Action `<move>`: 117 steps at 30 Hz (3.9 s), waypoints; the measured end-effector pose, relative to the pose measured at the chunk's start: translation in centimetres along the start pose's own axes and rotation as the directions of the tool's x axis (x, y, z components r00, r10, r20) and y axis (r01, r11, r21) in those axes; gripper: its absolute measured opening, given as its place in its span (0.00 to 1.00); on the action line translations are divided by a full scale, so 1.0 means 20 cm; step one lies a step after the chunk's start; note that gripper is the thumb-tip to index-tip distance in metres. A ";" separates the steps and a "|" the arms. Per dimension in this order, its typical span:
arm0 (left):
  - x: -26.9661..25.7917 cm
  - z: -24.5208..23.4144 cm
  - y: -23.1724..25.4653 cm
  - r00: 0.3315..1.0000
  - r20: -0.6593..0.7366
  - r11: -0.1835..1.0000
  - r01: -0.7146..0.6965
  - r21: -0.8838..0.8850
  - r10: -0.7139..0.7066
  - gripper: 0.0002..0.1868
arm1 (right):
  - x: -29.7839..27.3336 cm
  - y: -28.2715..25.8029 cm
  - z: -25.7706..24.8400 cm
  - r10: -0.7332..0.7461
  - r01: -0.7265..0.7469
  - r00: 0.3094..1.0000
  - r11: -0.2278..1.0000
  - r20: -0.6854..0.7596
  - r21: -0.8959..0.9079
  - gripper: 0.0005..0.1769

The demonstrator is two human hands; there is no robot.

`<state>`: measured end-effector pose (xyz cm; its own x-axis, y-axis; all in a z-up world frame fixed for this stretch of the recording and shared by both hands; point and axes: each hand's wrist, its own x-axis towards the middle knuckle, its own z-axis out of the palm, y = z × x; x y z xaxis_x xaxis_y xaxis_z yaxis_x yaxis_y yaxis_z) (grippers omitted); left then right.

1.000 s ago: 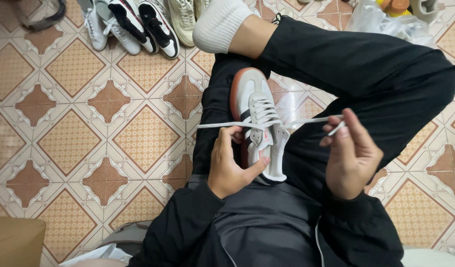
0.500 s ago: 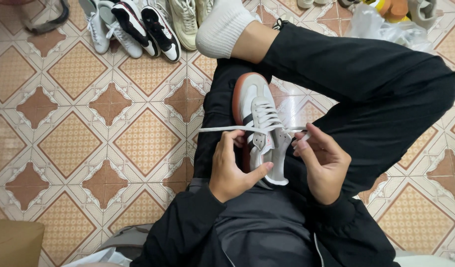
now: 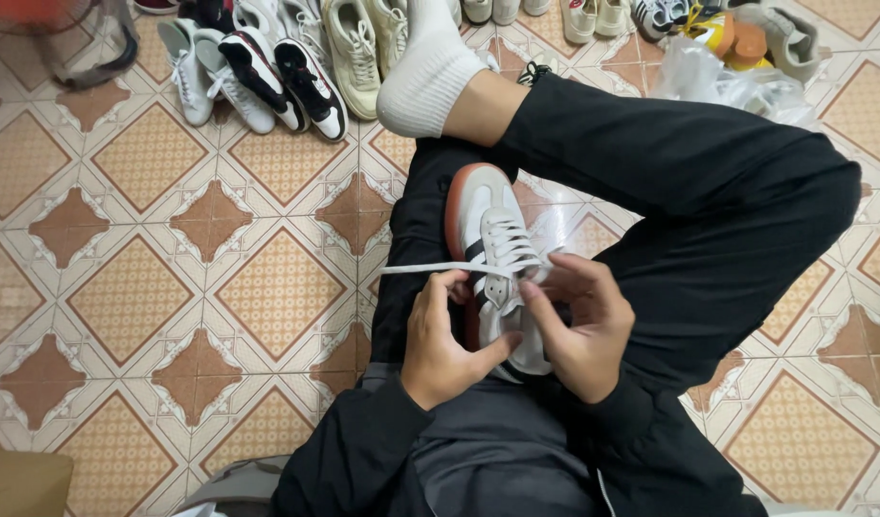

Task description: Lacing a white sneaker while sitting on the floor

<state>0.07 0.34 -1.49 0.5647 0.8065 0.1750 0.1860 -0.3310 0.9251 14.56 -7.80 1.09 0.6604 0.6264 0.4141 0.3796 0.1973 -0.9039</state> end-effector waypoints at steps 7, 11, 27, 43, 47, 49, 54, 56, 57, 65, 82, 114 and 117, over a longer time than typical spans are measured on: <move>0.00 0.01 0.01 0.999 -0.029 0.999 -0.013 0.030 0.014 0.45 | 0.09 -0.11 0.05 -0.136 0.157 0.979 0.977 0.150 -0.142 0.21; 0.00 0.01 0.01 0.999 -0.035 0.999 0.011 0.037 -0.010 0.43 | 0.11 -0.12 0.05 -0.154 0.192 0.969 0.961 0.192 -0.200 0.19; 0.00 0.04 -0.02 0.989 -0.108 0.993 -0.095 0.069 0.102 0.46 | 0.12 -0.06 0.00 0.123 -0.108 0.972 0.990 0.199 -0.087 0.15; 0.01 0.01 0.02 0.996 -0.065 0.998 -0.057 0.026 0.059 0.43 | 0.19 -0.16 0.01 0.007 0.057 0.957 0.975 0.289 -0.213 0.13; 0.01 0.01 0.02 0.996 -0.066 0.997 -0.066 0.041 0.068 0.43 | 0.20 -0.19 0.01 -0.012 0.087 0.953 0.968 0.302 -0.234 0.13; 0.01 0.01 0.03 0.996 -0.063 0.997 -0.066 0.041 0.069 0.43 | 0.21 -0.20 0.01 -0.017 0.098 0.952 0.963 0.307 -0.251 0.13; 0.01 0.02 0.01 0.995 -0.065 0.997 -0.067 0.041 0.070 0.45 | 0.22 -0.22 0.00 -0.071 0.162 0.947 0.948 0.314 -0.273 0.14; 0.01 0.02 0.01 0.995 -0.069 0.997 -0.065 0.039 0.068 0.44 | 0.22 -0.22 0.00 -0.075 0.171 0.943 0.945 0.323 -0.278 0.14; 0.02 0.02 0.01 0.995 -0.071 0.997 -0.065 0.038 0.068 0.44 | 0.22 -0.22 0.00 -0.081 0.181 0.941 0.942 0.330 -0.283 0.14; 0.02 0.03 0.01 0.992 -0.092 0.996 -0.077 0.052 0.082 0.43 | 0.21 -0.29 0.04 -0.171 0.319 0.902 0.883 0.396 -0.345 0.11; 0.04 0.05 0.10 0.909 -0.293 0.953 -0.266 0.144 0.298 0.26 | 0.05 -0.20 0.08 -0.041 0.071 0.990 0.970 0.135 -0.231 0.11; 0.10 0.06 0.16 0.635 -0.426 0.765 -0.533 0.362 0.644 0.21 | 0.15 -0.26 0.09 0.022 0.180 0.894 0.898 0.448 -0.402 0.09; 0.10 0.05 0.18 0.637 -0.425 0.766 -0.524 0.373 0.643 0.22 | 0.13 -0.24 0.08 0.005 0.171 0.902 0.914 0.433 -0.368 0.09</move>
<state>2.63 0.25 1.85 0.1381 0.5090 0.8496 0.1459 -0.8589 0.4909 13.34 -5.84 6.34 0.3173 0.8920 0.3220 0.6986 0.0098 -0.7154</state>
